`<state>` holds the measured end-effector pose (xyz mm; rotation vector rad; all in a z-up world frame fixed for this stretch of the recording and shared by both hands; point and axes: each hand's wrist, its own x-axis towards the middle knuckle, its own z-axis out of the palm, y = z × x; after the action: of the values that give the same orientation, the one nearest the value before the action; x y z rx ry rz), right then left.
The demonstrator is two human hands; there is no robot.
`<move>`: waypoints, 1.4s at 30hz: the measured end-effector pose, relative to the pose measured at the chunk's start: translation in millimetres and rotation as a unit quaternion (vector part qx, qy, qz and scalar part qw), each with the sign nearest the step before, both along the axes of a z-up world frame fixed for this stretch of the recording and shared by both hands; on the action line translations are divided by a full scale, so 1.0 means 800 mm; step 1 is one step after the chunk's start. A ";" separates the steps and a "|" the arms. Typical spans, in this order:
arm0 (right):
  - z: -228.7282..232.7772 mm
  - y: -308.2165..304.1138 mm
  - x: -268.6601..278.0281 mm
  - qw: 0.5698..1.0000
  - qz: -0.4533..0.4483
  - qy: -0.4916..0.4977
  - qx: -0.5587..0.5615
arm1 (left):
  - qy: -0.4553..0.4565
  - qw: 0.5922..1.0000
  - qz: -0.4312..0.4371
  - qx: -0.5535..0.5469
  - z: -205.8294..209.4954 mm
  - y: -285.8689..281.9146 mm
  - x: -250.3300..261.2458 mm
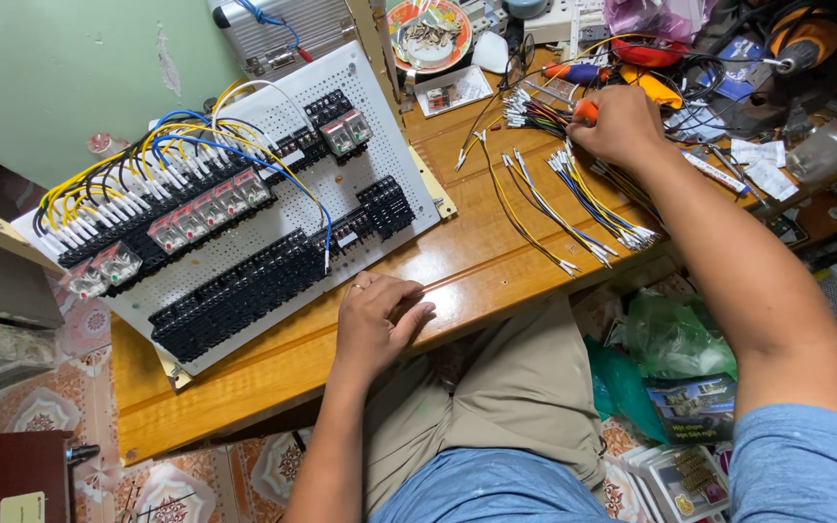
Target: Wiring an electrical control panel by inserting wires into terminal blocks and tightening them with a screwdriver.
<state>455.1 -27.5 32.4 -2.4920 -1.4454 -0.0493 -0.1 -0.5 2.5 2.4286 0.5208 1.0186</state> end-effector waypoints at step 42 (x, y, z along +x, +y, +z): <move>-0.002 -0.239 0.055 0.934 -0.138 0.323 0.068 | 0.015 1.000 -0.005 0.009 0.004 -0.003 0.003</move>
<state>499.2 -218.3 30.8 -2.2582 -0.7894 0.5452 2.2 -2.9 5.7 2.4635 0.5117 0.9884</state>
